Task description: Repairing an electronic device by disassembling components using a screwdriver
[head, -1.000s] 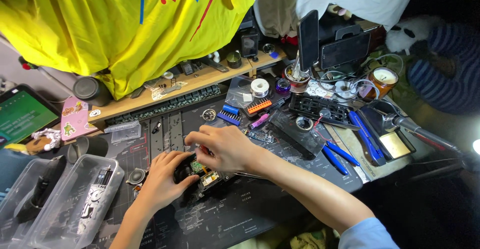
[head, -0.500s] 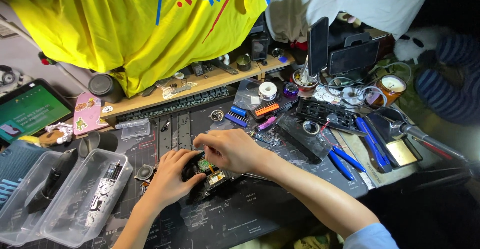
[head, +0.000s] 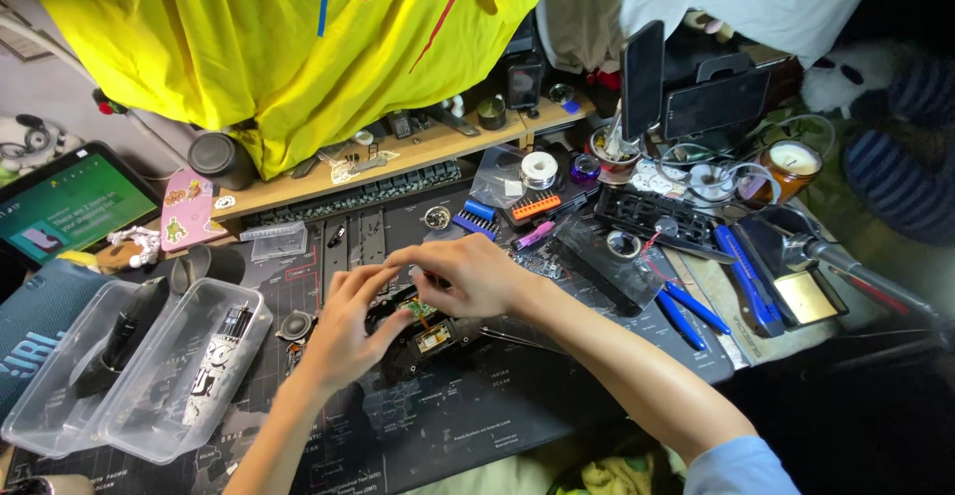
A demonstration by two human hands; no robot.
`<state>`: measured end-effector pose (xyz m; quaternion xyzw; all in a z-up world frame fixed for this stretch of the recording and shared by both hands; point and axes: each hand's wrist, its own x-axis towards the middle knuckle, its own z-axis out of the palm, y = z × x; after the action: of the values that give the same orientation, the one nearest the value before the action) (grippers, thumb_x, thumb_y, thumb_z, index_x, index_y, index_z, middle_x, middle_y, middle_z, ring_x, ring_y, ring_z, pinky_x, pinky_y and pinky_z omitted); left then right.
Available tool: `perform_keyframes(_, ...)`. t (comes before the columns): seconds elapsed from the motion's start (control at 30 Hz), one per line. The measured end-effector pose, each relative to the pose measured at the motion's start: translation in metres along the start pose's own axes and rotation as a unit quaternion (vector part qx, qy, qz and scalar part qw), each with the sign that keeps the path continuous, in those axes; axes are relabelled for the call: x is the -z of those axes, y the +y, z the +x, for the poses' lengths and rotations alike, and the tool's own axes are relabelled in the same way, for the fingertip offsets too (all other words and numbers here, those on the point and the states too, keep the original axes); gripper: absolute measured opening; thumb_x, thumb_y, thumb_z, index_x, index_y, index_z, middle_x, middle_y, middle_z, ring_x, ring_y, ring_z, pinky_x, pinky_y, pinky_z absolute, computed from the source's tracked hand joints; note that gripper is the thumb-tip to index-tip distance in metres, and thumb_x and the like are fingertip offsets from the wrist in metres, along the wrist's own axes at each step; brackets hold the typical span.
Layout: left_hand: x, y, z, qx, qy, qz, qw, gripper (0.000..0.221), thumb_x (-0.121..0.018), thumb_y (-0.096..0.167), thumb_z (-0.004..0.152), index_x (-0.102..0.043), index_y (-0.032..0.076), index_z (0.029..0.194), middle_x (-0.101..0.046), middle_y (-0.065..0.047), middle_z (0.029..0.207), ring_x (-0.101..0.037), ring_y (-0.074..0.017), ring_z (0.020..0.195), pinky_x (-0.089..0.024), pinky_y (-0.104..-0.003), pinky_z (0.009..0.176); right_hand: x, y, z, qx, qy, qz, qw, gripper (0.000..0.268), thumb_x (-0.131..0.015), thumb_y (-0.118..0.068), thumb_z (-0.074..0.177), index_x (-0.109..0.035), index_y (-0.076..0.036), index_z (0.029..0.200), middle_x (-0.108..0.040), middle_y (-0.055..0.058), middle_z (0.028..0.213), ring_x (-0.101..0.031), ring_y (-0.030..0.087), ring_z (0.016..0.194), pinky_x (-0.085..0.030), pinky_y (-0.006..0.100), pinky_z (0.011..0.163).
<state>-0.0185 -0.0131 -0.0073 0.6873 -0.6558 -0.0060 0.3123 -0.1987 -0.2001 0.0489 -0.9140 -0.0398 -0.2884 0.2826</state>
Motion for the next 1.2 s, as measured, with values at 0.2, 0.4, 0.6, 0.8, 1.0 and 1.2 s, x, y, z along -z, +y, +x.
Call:
perform_keyframes(0.2,-0.052,0.001,0.015,-0.070,0.059,-0.125,0.988,0.068,-0.091,0.008,0.079,-0.069,0.004,0.143,-0.074,-0.016,0.130,-0.067,-0.0436,0.120,-0.052,-0.053,0.108,0.006,-0.006,-0.001,0.064,0.013,0.023,0.998,0.054,-0.063,-0.018,0.099,-0.062,-0.021,0.154,-0.076,0.008,0.092,-0.076,0.042,0.084,-0.062,0.054,0.073)
perform_keyframes(0.4,-0.039,0.035,0.027,-0.073,0.066,-0.073,0.992,0.011,-0.073,0.010,0.103,-0.074,0.006,0.113,-0.071,-0.007,0.101,-0.068,-0.0271,0.093,-0.049,-0.038,0.089,0.045,0.019,0.002,-0.002,0.295,0.029,0.955,0.039,-0.067,-0.044,0.102,-0.052,-0.011,0.119,-0.052,0.009,0.110,-0.045,0.019,0.079,-0.039,0.038,0.068)
perform_keyframes(0.6,-0.041,0.034,0.022,-0.016,0.060,-0.076,0.995,0.011,-0.072,0.016,0.103,-0.076,0.012,0.113,-0.081,-0.001,0.126,-0.075,-0.0230,0.109,-0.054,-0.038,0.102,0.115,0.069,-0.010,-0.201,0.549,0.084,0.807,0.095,-0.064,-0.007,0.106,-0.003,-0.022,0.178,0.009,0.018,0.188,-0.039,0.014,0.064,-0.049,0.027,0.066)
perform_keyframes(0.8,-0.048,0.029,0.021,0.014,0.079,-0.035,0.996,0.016,-0.070,0.020,0.103,-0.077,0.016,0.117,-0.084,0.001,0.118,-0.078,-0.0201,0.109,-0.056,-0.036,0.099,0.122,0.122,-0.027,-0.268,0.518,0.032,0.812,0.093,-0.059,-0.022,0.098,-0.012,0.001,0.175,-0.017,0.026,0.184,-0.018,0.036,0.171,-0.016,0.046,0.138)
perform_keyframes(1.0,-0.052,0.048,0.017,0.122,0.118,0.026,0.985,0.013,-0.078,0.022,0.102,-0.086,0.014,0.108,-0.086,0.002,0.117,-0.079,-0.0145,0.099,-0.057,-0.032,0.095,0.093,0.091,-0.011,-0.156,0.521,-0.064,0.837,0.092,-0.063,-0.012,0.099,-0.015,-0.009,0.178,-0.013,0.028,0.186,-0.008,0.048,0.177,-0.029,0.055,0.138)
perform_keyframes(1.2,-0.069,-0.003,0.016,0.259,0.012,0.133,0.957,0.033,-0.078,0.045,0.102,-0.090,0.019,0.119,-0.085,-0.008,0.117,-0.079,-0.0235,0.096,-0.062,-0.037,0.091,0.071,0.005,-0.005,-0.180,0.288,0.028,0.940,0.076,-0.034,-0.058,0.106,-0.037,-0.014,0.167,-0.022,0.032,0.186,-0.028,0.051,0.173,-0.053,0.074,0.110)
